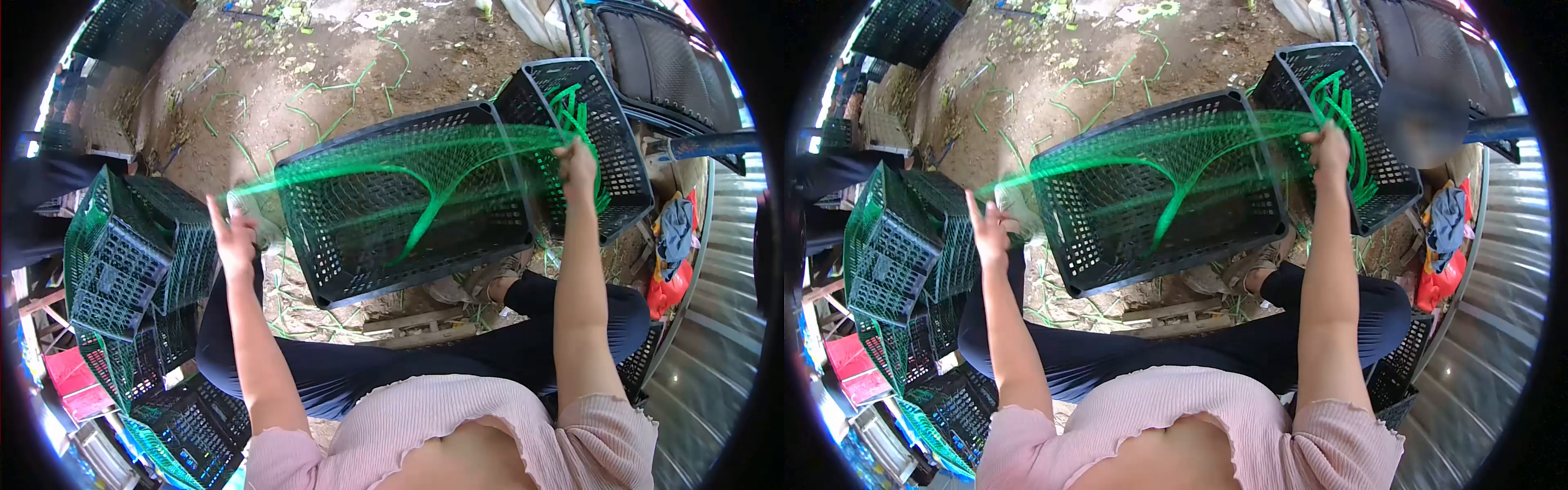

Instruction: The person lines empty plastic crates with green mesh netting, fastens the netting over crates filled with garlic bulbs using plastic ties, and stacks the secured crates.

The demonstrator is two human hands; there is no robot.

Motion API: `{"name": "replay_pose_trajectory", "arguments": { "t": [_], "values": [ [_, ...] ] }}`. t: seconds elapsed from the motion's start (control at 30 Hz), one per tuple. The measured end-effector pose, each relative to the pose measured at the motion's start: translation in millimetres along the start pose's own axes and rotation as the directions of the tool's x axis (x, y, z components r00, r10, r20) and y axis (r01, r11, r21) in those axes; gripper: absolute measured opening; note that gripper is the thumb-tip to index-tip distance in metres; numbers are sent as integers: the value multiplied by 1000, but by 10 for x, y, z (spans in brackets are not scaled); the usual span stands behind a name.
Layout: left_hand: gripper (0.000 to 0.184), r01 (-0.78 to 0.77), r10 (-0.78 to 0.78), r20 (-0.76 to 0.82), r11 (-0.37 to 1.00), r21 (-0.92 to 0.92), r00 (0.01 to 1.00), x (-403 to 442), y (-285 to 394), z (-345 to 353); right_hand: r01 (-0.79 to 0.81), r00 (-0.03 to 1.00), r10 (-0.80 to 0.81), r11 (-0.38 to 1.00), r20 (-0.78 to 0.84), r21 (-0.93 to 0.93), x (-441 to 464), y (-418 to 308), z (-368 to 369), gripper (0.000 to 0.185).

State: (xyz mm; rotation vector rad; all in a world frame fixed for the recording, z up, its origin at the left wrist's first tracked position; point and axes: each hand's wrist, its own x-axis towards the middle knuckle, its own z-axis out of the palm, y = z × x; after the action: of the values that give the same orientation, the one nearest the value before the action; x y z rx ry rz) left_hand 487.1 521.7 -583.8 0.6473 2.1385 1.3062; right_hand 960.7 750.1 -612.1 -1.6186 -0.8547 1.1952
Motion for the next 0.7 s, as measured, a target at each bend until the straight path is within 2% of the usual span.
{"name": "replay_pose_trajectory", "arguments": {
  "t": [0.03,0.07,0.1,0.17,0.27,0.3,0.33,0.37,0.4,0.43,0.47,0.5,0.53,0.57,0.63,0.7],
  "values": [
    [57,9,-7,14,992,-126,1000,93,109,8,-5,1000,1,993,29,114,150,-83,47,25],
    [56,82,-74,49,978,-194,996,274,80,2,-47,995,35,990,93,132,377,-95,71,24],
    [55,154,-136,89,954,-257,987,472,19,-29,-50,995,46,998,93,39,542,-91,162,24],
    [53,253,-223,148,938,-237,963,791,-170,-11,-57,993,70,988,90,-144,849,-57,372,25],
    [50,432,-393,192,867,-250,899,1163,-358,87,35,996,17,836,89,-547,1251,50,755,25],
    [49,493,-452,203,830,-262,869,1274,-421,128,226,973,-117,652,198,-723,1481,218,819,26],
    [44,552,-510,218,802,-230,832,1376,-528,175,394,918,-213,402,334,-827,1764,499,810,27],
    [43,589,-535,281,791,-165,797,1434,-665,196,524,835,-264,111,483,-845,1938,659,828,29],
    [41,623,-562,339,776,-100,755,1437,-825,186,358,934,-28,85,357,-930,1863,664,869,34],
    [39,653,-591,392,757,-33,705,1381,-932,149,664,748,194,-189,635,-724,1986,763,736,40],
    [32,703,-606,422,701,-118,675,1256,-976,77,283,933,155,242,325,-928,1695,631,656,42],
    [28,708,-577,464,683,-176,672,1095,-1026,-29,120,888,359,420,286,-900,1481,416,529,37],
    [25,714,-545,505,660,-234,669,901,-1065,-144,-84,791,547,540,274,-837,1303,251,412,37],
    [24,748,-607,493,647,-150,624,667,-948,-243,-150,766,582,574,273,-805,1139,175,331,35],
    [30,817,-574,626,545,-189,528,291,-1094,-429,-276,714,639,634,288,-722,836,74,241,31],
    [30,846,-578,664,508,-162,474,89,-1153,-491,-337,617,640,741,458,-581,641,120,152,29]
  ]
}}
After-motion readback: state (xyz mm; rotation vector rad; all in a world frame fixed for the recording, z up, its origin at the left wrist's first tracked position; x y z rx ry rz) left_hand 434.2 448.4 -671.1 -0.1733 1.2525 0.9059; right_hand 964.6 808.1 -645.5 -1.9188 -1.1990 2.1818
